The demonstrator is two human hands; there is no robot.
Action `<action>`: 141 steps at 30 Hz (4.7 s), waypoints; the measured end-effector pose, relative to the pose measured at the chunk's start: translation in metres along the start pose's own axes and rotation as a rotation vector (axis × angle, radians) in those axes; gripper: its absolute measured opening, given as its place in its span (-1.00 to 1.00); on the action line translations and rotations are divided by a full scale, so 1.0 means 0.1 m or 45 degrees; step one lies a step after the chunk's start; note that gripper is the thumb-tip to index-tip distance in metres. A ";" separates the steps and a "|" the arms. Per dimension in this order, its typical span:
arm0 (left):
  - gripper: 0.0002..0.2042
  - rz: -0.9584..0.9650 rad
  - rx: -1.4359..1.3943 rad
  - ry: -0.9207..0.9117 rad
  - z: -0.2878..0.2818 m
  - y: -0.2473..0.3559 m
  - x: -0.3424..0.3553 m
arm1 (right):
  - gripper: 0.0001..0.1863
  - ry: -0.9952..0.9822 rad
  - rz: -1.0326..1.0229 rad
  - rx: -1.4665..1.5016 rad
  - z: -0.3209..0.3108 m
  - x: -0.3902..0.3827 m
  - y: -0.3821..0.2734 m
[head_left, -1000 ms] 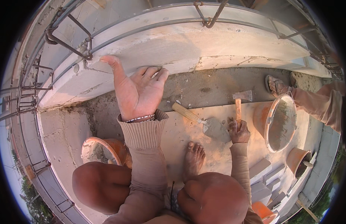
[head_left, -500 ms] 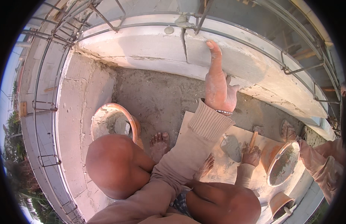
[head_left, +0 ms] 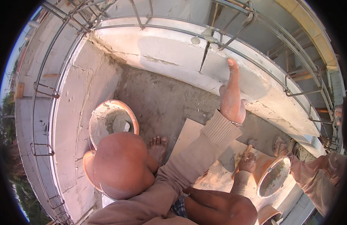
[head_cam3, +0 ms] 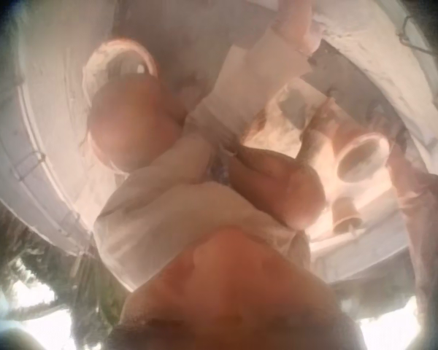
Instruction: The person lays concrete blocks on a wall by applying mortar with a trowel and tapping the blocks into place with a hammer.
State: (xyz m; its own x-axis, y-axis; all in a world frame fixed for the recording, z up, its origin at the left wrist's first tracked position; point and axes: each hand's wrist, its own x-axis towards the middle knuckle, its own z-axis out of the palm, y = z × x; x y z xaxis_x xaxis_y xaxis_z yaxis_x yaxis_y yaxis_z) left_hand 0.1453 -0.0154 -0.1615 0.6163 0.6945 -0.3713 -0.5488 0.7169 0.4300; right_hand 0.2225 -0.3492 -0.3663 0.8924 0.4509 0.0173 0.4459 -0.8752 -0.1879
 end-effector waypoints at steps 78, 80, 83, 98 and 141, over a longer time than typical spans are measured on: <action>-0.60 0.030 3.016 -2.076 0.77 -0.22 -0.39 | -0.64 -0.023 -0.318 0.756 0.54 -0.68 -1.69; -0.53 -0.209 3.117 -2.028 0.56 0.07 -0.37 | -0.63 -0.101 -0.333 0.625 0.68 -0.64 -1.71; -0.45 -0.362 3.012 -1.719 -0.04 0.52 -0.15 | -0.63 -0.131 -0.357 0.537 0.81 -0.57 -1.71; -0.42 -0.192 2.060 -0.324 -1.43 2.24 -1.13 | -0.56 0.061 -0.893 0.336 0.00 -0.71 -1.27; -0.43 0.161 2.177 -0.375 -1.93 2.71 -1.35 | -0.55 0.116 -1.288 -0.705 -1.23 1.17 -1.43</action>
State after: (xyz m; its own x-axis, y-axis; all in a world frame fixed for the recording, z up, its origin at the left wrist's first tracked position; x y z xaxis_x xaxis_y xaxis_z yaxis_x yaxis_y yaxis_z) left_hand -0.1949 0.0971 -0.1535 0.8008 0.5633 -0.2034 0.4490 -0.3398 0.8264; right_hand 0.2712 -0.1928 -0.2163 0.1015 0.9948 -0.0108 0.9086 -0.0883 0.4081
